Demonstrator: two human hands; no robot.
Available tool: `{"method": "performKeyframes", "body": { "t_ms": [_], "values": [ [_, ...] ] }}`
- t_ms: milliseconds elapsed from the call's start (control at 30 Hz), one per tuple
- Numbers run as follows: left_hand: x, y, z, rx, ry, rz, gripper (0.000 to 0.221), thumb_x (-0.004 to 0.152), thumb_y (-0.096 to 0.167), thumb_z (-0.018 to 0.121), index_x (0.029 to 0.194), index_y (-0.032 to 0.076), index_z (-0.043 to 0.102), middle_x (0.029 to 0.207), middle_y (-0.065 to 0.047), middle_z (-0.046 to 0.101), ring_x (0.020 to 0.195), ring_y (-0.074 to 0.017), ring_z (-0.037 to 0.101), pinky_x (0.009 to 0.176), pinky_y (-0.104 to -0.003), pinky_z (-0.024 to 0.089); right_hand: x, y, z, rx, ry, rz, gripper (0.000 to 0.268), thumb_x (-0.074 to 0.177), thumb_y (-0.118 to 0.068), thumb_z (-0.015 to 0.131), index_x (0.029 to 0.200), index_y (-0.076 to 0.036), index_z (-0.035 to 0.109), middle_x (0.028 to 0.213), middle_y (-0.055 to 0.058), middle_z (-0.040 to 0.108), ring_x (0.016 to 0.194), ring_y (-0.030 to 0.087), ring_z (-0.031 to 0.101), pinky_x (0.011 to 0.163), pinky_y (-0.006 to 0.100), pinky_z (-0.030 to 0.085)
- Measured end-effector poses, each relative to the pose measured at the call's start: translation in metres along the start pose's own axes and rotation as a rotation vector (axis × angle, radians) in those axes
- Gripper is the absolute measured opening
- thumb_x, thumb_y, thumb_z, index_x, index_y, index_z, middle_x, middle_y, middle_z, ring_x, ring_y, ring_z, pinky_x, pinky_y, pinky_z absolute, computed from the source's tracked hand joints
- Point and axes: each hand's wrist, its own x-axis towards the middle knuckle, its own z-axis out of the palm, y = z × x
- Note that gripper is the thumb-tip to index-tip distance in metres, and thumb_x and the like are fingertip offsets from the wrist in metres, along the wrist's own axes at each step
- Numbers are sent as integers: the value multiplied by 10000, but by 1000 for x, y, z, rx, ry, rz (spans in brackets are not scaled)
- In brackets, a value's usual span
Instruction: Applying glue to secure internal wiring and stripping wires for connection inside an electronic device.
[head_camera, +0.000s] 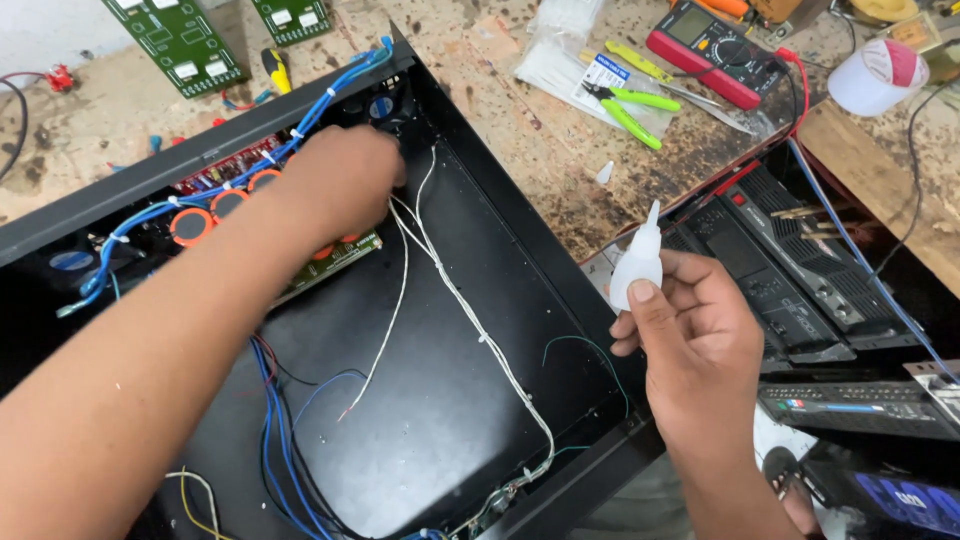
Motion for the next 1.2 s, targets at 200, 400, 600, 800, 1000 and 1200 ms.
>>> {"method": "performKeyframes", "body": {
  "t_ms": [200, 400, 600, 800, 1000, 1200],
  "values": [
    [11, -20, -28, -591, -224, -237, 541, 866, -79, 455, 1119, 240, 811, 1189, -73, 746, 1083, -328, 681, 894, -433, 558, 0, -1, 1, -10, 9, -9, 319, 981, -173, 641, 1230, 24, 606, 842, 112, 663, 634, 155, 637, 537, 280, 572],
    [6, -22, -51, -662, -262, -218, 231, 1036, 176, 589, 1101, 220, 807, 1123, -64, 767, 1043, -291, 670, 861, -434, 514, 0, -4, 0, 1, 8, 11, 316, 970, -182, 649, 1211, 21, 614, 808, 114, 655, 631, 151, 630, 540, 276, 574],
    [3, -22, -48, -649, -206, -220, 236, 1012, 193, 585, 1114, 260, 787, 1105, -38, 768, 981, -306, 681, 847, -441, 515, 0, -3, -1, -5, -5, 3, 320, 967, -175, 650, 1217, 22, 615, 834, 113, 662, 635, 142, 632, 539, 270, 581],
    [-2, -11, -53, -438, -374, -208, 441, 844, 154, 569, 1205, 314, 766, 1141, 28, 778, 1079, -283, 700, 844, -445, 562, -1, -5, -1, -2, -10, 5, 331, 964, -182, 653, 1218, 27, 617, 840, 115, 666, 631, 144, 635, 538, 268, 583],
    [-23, -4, -38, -457, -74, -267, 281, 899, 274, 688, 1134, 132, 630, 1003, -138, 723, 913, -419, 682, 714, -538, 523, 0, -4, -2, -1, 4, 31, 328, 959, -182, 654, 1219, 15, 622, 830, 112, 672, 624, 145, 637, 540, 274, 581],
    [-69, 73, -48, 176, -191, -80, 617, 953, 714, 456, 975, 199, 794, 1063, -61, 702, 1160, -274, 618, 1279, -656, 113, 1, -5, -2, 2, -11, 36, 320, 944, -185, 659, 1199, 6, 633, 826, 109, 676, 619, 149, 638, 530, 282, 584]
  ]
}}
